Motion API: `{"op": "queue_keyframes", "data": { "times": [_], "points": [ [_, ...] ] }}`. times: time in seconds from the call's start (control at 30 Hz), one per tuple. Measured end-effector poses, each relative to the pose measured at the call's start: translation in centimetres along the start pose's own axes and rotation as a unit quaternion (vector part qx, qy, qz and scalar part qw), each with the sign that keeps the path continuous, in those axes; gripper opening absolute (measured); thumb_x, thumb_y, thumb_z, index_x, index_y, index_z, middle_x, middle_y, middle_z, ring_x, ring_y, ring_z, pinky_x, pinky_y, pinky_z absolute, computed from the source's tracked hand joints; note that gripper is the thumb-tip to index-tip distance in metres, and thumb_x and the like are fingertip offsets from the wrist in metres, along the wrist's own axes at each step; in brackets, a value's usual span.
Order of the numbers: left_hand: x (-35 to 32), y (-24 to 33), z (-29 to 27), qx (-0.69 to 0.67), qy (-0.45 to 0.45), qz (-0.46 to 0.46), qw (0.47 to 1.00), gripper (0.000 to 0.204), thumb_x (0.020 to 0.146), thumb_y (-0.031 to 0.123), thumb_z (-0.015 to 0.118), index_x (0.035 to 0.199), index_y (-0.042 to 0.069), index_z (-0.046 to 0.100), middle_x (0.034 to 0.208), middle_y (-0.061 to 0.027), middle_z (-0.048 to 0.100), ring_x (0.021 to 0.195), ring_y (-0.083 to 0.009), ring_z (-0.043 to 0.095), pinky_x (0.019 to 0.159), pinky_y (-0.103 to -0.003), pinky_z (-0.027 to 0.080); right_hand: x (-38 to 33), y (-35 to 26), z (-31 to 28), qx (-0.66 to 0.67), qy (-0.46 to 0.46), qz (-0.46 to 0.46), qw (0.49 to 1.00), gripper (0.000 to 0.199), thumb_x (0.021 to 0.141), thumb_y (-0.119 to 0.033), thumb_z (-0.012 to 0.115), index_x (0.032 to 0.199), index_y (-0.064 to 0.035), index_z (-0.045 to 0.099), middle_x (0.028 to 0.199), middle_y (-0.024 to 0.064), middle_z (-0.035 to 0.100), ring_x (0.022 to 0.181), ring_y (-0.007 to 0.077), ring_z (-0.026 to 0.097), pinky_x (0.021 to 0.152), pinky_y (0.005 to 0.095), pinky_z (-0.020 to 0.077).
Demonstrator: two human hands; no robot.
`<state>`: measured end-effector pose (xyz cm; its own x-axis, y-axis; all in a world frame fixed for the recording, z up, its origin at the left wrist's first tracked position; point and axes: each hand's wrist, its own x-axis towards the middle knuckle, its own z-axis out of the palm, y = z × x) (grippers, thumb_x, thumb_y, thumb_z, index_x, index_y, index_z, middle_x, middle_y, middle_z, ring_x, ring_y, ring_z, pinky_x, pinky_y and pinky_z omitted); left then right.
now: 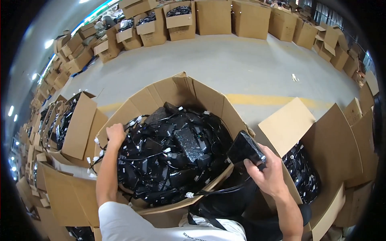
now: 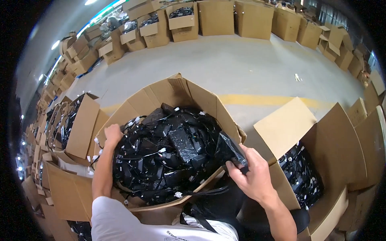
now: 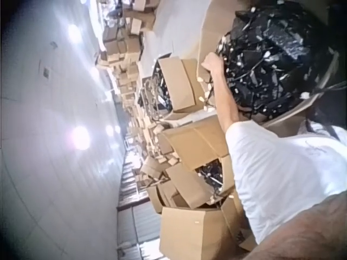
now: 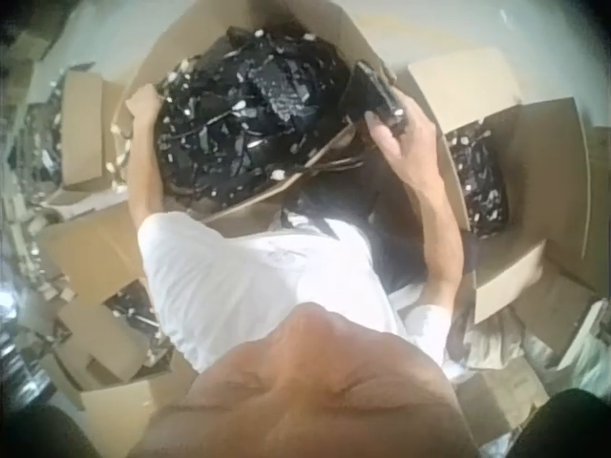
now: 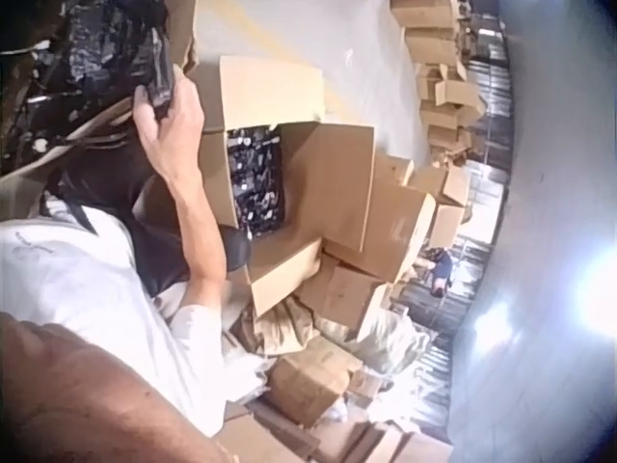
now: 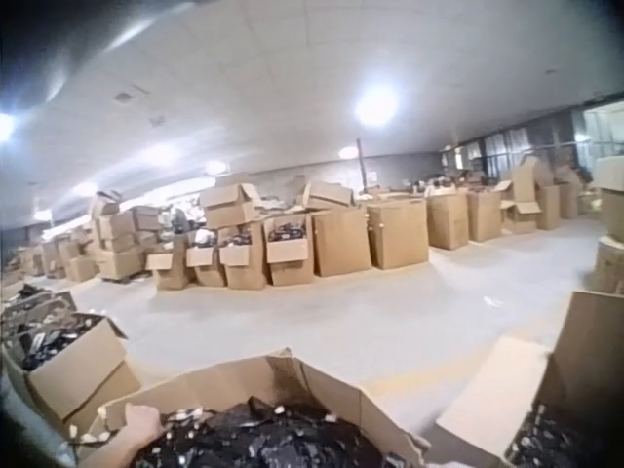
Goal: The person sorts black plastic electronic housing components by hand, moving them into and out of cardboard boxes.
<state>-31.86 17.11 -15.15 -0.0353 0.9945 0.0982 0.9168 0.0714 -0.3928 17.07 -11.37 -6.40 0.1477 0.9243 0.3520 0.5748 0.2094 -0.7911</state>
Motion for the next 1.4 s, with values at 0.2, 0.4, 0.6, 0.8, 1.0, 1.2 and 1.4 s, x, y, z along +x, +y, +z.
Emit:
{"op": "queue_keyframes", "data": {
  "times": [0.2, 0.4, 0.6, 0.8, 1.0, 1.2, 1.4],
  "points": [
    [-6.0, 3.9, -17.2, -0.464, 0.172, 0.051, 0.868, 0.026, 0.088, 0.019, 0.064, 0.100, -0.004, 0.065, 0.089, -0.0217, 0.071, 0.085, -0.0330, 0.071, 0.074, -0.045, 0.056, 0.7, -1.0, -1.2, -0.040, 0.073, -0.118, 0.989, 0.042, 0.079, -0.006, 0.074, 0.119, 0.0049, 0.064, 0.092, 0.0135, 0.066, 0.077, 0.0275, 0.060, 0.071, 0.0341, 0.0489],
    [-13.4, 14.3, -22.7, -0.819, 0.000, 0.199, 0.538, 0.034, 0.101, 0.012, 0.050, 0.133, 0.001, 0.046, 0.120, -0.0103, 0.062, 0.099, -0.0193, 0.066, 0.080, -0.033, 0.061, 1.6, -4.3, 0.2, -0.275, 0.293, -0.389, 0.829, 0.031, 0.079, -0.009, 0.071, 0.109, -0.0001, 0.071, 0.113, 0.0130, 0.073, 0.084, 0.0187, 0.059, 0.074, 0.0321, 0.0446],
    [-20.8, 21.7, -25.0, -0.894, -0.123, 0.332, 0.274, 0.064, 0.103, 0.051, 0.048, 0.142, 0.001, 0.040, 0.134, -0.0095, 0.056, 0.123, -0.0202, 0.055, 0.106, -0.037, 0.044, 0.3, -3.6, -1.1, -0.372, 0.319, -0.390, 0.780, 0.026, 0.084, -0.019, 0.072, 0.109, -0.0126, 0.074, 0.117, 0.0007, 0.072, 0.093, 0.0154, 0.053, 0.080, 0.0289, 0.0385],
    [-22.6, 26.0, -28.8, -0.855, -0.267, 0.306, 0.322, 0.057, 0.088, 0.016, 0.075, 0.133, -0.001, 0.045, 0.124, -0.0094, 0.058, 0.113, -0.0170, 0.058, 0.100, -0.034, 0.047, -2.6, -0.1, -4.3, -0.355, 0.213, -0.443, 0.795, 0.031, 0.088, -0.022, 0.064, 0.112, -0.0050, 0.071, 0.126, 0.0079, 0.067, 0.107, 0.0196, 0.057, 0.087, 0.0323, 0.0448],
    [-23.5, 28.1, -28.9, -0.856, -0.256, 0.354, 0.278, 0.062, 0.076, 0.009, 0.070, 0.133, -0.001, 0.046, 0.123, -0.0124, 0.060, 0.114, -0.0211, 0.059, 0.103, -0.037, 0.047, -5.2, 0.3, -8.6, -0.022, 0.385, -0.168, 0.907, 0.071, 0.092, -0.042, 0.071, 0.136, 0.0079, 0.048, 0.129, 0.0221, 0.056, 0.115, 0.0292, 0.058, 0.098, 0.0393, 0.0464],
    [-26.4, 32.2, -31.5, -0.882, -0.259, 0.272, 0.285, 0.033, 0.100, 0.022, 0.046, 0.123, 0.000, 0.053, 0.111, -0.0115, 0.063, 0.103, -0.0194, 0.062, 0.095, -0.034, 0.049, -6.4, 2.6, -10.1, 0.086, 0.393, -0.097, 0.910, 0.069, 0.090, -0.036, 0.074, 0.135, 0.0094, 0.048, 0.114, 0.0185, 0.063, 0.104, 0.0233, 0.062, 0.092, 0.0325, 0.0497],
    [-25.9, 36.3, -34.7, -0.860, -0.248, 0.305, 0.325, 0.040, 0.104, 0.033, 0.039, 0.117, 0.001, 0.058, 0.113, -0.0116, 0.065, 0.106, -0.0203, 0.063, 0.093, -0.034, 0.051, -6.5, 2.0, -16.1, 0.122, 0.337, -0.021, 0.933, 0.061, 0.089, -0.032, 0.076, 0.129, 0.0047, 0.050, 0.103, 0.0134, 0.065, 0.093, 0.0190, 0.063, 0.084, 0.0328, 0.0528]
  ]
}}
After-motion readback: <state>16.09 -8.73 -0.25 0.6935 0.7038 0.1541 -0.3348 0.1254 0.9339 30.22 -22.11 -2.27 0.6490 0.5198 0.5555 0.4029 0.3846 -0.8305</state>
